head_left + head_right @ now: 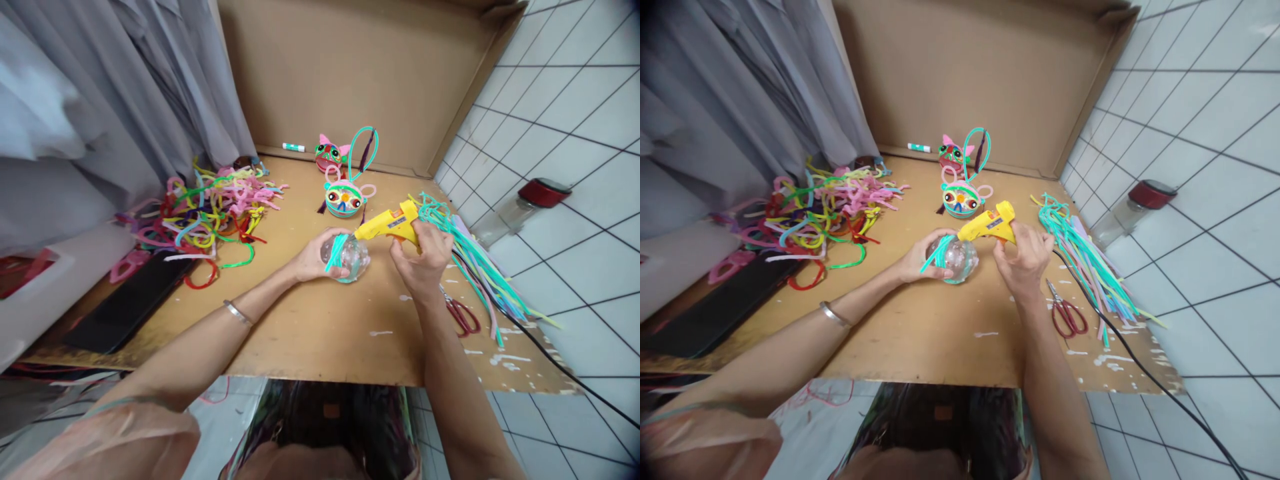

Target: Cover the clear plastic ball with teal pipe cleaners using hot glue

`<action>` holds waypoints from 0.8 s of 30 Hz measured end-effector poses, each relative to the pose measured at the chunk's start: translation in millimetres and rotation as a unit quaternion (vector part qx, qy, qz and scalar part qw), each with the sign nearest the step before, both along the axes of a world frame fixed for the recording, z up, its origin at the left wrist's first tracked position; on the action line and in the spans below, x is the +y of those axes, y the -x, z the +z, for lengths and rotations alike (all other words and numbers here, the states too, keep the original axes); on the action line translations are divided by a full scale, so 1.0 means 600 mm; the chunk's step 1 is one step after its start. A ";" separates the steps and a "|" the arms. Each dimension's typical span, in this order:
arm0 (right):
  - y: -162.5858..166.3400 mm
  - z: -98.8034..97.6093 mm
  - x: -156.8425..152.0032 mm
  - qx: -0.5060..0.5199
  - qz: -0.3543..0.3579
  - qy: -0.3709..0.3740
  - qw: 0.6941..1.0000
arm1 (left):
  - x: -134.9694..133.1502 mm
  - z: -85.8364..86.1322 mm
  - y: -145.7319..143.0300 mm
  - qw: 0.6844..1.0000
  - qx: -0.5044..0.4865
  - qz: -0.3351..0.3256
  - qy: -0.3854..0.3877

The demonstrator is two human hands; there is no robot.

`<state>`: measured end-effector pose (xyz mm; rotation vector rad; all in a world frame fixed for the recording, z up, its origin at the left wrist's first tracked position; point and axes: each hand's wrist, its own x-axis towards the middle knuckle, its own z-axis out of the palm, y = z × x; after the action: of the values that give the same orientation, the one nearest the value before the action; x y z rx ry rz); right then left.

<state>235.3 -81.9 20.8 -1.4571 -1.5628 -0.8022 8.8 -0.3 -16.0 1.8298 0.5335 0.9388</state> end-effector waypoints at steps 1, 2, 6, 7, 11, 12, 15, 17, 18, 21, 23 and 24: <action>0.001 0.001 0.000 0.000 0.002 0.000 1.000 | 0.000 0.000 0.000 1.000 0.000 0.000 0.000; 0.001 0.001 0.000 0.000 0.005 -0.001 1.000 | 0.000 0.000 0.000 1.000 0.000 -0.001 -0.001; 0.000 0.001 0.001 0.007 0.015 0.002 1.000 | -0.001 0.001 -0.001 1.000 0.004 -0.002 -0.005; -0.001 0.000 0.001 0.008 0.015 0.004 1.000 | -0.002 0.001 -0.001 1.000 0.004 -0.001 -0.006; -0.001 0.000 0.001 0.011 0.027 -0.010 1.000 | -0.002 0.001 -0.001 1.000 -0.001 -0.001 -0.004; -0.001 0.000 0.001 0.011 0.028 -0.011 0.999 | -0.001 0.001 -0.001 1.000 -0.001 -0.002 -0.006; 0.000 0.000 0.001 0.013 0.024 -0.002 1.000 | -0.001 0.001 -0.001 1.000 0.000 -0.004 -0.012; -0.001 -0.001 0.002 0.017 0.024 0.008 1.000 | 0.000 0.001 -0.001 1.000 0.000 -0.006 -0.010; -0.002 -0.002 0.003 0.018 0.025 0.010 0.999 | 0.000 0.000 -0.001 1.000 -0.002 -0.006 -0.009; -0.007 -0.005 0.006 0.015 0.024 0.001 1.000 | 0.001 0.000 -0.001 1.000 -0.004 -0.005 -0.012; -0.010 -0.006 0.007 0.012 0.020 -0.006 1.000 | 0.001 -0.001 0.000 1.000 -0.002 -0.006 -0.019; -0.010 -0.007 0.007 0.014 0.019 -0.008 1.000 | 0.001 -0.001 0.000 1.000 -0.001 -0.008 -0.023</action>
<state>241.5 -77.5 16.7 -1.4181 -1.5549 -0.7668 9.1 0.5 -16.8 1.8723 0.4991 0.9495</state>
